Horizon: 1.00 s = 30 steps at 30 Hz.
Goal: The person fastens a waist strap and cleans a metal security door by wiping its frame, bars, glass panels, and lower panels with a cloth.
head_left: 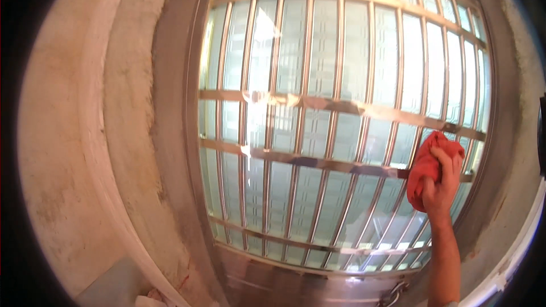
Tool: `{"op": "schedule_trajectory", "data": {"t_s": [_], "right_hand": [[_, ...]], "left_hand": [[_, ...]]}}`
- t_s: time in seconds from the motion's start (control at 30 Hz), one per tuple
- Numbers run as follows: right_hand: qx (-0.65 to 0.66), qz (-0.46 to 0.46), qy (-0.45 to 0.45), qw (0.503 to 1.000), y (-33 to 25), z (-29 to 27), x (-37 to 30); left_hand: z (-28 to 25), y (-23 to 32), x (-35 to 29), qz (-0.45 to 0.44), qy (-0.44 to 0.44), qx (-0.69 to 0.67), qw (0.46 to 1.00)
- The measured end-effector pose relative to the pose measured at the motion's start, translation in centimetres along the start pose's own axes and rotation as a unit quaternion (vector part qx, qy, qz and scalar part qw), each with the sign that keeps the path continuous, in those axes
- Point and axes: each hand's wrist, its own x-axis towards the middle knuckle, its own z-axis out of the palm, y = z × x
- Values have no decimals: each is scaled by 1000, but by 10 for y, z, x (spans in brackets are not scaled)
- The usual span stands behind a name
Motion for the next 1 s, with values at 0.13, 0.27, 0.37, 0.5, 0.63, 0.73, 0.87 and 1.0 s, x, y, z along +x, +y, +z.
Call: {"op": "schedule_trajectory", "data": {"t_s": [0.13,0.27,0.37,0.5,0.63,0.73,0.87,1.0], "right_hand": [[63,33,77,995,-7,13,53],[77,-66,-14,995,-64,37,27],[33,-160,-196,967,-104,57,-54],[130,-227,-319,911,-137,57,-164],[218,-320,-381,840,-144,62,-229],[232,-328,-449,798,-130,73,-222],[150,-391,-285,862,-153,115,-103],[88,-280,-115,949,-178,162,43]], "left_hand": [[65,1,-27,78,-10,11,997],[57,-12,-15,90,10,-23,996],[54,-17,-8,161,60,174,970],[9,-32,16,45,5,-51,998],[-5,-49,12,24,-16,-27,999],[20,-46,-7,-6,55,-93,994],[32,-49,-22,69,57,-89,992],[25,-49,-23,135,73,-92,984]]}}
